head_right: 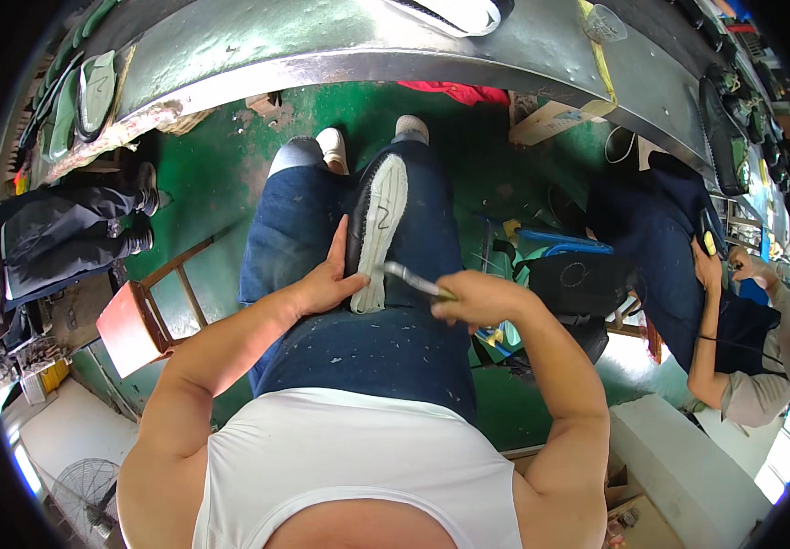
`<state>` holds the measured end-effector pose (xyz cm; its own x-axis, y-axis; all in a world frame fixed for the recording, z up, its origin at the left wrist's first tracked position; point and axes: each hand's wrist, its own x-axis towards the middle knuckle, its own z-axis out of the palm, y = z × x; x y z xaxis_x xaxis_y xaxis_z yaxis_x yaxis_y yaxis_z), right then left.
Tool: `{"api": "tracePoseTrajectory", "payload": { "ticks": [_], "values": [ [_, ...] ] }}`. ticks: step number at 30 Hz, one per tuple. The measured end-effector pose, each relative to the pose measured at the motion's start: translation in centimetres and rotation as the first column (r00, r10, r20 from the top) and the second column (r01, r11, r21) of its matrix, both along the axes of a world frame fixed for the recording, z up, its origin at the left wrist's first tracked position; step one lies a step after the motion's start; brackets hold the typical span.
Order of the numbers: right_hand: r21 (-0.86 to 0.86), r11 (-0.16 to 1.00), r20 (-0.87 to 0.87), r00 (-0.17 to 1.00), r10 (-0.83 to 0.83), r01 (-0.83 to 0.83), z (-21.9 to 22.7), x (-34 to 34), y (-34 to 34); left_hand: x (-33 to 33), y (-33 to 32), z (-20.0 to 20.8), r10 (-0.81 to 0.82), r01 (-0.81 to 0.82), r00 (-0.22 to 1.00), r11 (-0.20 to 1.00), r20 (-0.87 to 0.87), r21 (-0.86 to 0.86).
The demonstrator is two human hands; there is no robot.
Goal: Manually pulling and stretching shoe uppers over lasts using a lasting pincer and hammer to secure them.
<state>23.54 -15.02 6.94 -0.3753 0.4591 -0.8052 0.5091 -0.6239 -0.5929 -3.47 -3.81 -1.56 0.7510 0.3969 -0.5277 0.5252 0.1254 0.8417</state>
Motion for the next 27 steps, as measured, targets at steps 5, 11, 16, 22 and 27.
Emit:
{"api": "tracePoseTrajectory", "payload": {
  "ticks": [5,11,16,22,27],
  "values": [
    [0.502,0.726,-0.141,0.873,-0.467,0.469,-2.3,-2.2,3.8,0.1,0.6,-0.2,-0.012,0.014,0.999,1.000,0.050,-0.028],
    [0.567,0.735,0.000,0.893,-0.450,0.371,-4.7,-2.6,5.3,0.1,2.1,-0.7,-0.044,0.055,0.998,0.966,-0.050,0.253],
    [0.653,0.746,0.185,0.929,-0.322,0.129,-5.9,-3.0,3.3,2.5,4.2,0.1,0.039,-0.022,0.997,0.968,-0.062,0.250],
    [0.307,0.647,-0.197,0.712,-0.674,0.698,-7.9,-2.7,1.5,4.9,9.4,-2.8,0.327,-0.295,0.941,0.919,0.090,-0.263],
    [0.197,0.552,-0.298,0.586,-0.754,0.810,-10.3,-1.4,0.2,2.5,14.5,11.6,0.349,-0.342,0.933,0.935,0.082,-0.093]
  ]
}}
